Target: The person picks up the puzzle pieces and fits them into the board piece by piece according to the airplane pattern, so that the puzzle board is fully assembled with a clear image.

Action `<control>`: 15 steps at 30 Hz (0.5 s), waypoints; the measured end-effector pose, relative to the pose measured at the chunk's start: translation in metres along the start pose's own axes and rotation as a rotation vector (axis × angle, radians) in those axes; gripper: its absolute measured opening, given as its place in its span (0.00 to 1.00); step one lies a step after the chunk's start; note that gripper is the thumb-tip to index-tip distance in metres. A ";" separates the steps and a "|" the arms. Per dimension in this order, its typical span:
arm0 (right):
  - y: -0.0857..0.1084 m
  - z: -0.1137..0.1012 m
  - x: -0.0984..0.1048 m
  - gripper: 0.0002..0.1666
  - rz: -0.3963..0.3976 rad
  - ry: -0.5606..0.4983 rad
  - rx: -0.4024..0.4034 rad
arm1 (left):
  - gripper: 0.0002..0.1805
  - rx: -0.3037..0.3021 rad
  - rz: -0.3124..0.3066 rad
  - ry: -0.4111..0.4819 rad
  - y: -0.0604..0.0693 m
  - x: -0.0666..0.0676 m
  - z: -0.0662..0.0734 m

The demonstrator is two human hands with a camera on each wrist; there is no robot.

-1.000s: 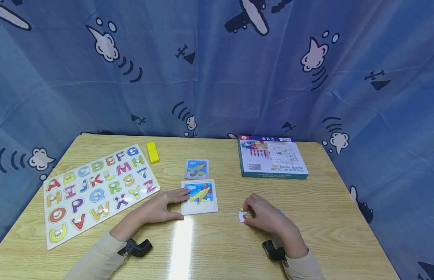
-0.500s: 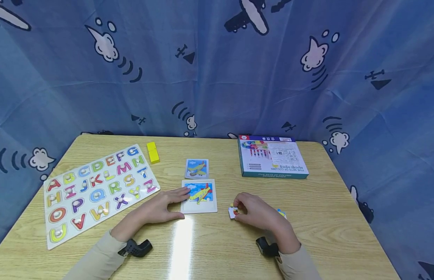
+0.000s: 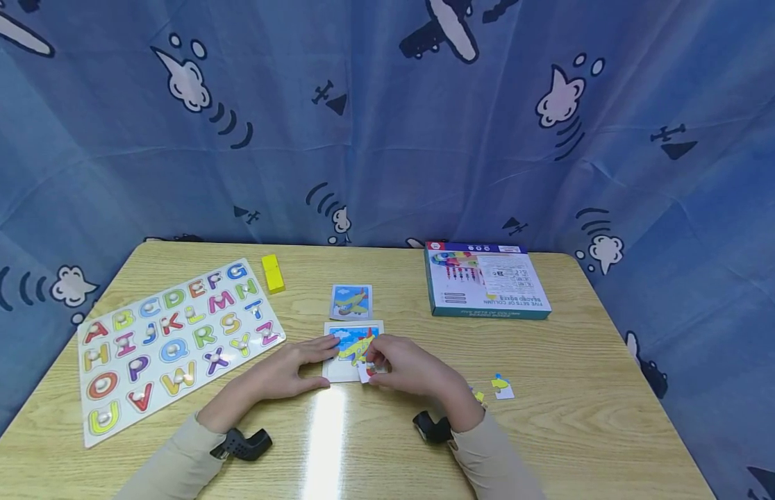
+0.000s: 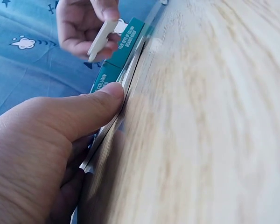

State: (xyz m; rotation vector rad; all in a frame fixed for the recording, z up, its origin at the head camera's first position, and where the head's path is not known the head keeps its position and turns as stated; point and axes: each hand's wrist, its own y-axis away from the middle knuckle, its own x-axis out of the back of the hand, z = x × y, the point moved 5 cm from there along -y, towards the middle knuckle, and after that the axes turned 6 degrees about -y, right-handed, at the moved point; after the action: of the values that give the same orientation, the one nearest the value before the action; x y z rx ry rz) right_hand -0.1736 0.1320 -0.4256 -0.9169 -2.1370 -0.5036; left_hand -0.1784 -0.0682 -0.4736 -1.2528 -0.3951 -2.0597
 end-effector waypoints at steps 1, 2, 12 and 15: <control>-0.004 -0.002 -0.003 0.13 -0.007 -0.004 0.008 | 0.32 0.000 0.000 0.000 0.000 0.000 0.000; -0.007 -0.004 -0.005 0.13 -0.013 -0.013 0.015 | 0.32 0.000 0.000 0.000 0.000 0.000 0.000; -0.024 -0.014 -0.022 0.12 -0.046 -0.047 0.031 | 0.33 -0.004 0.001 -0.007 0.000 0.000 0.000; -0.025 -0.014 -0.024 0.11 -0.041 -0.041 0.026 | 0.33 -0.007 0.009 -0.014 -0.001 0.000 0.000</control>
State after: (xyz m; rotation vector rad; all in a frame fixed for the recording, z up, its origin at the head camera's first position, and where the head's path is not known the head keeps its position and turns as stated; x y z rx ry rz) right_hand -0.1746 0.0960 -0.4368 -0.8777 -2.1983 -0.4804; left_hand -0.1790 -0.0676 -0.4731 -1.2721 -0.3886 -2.0474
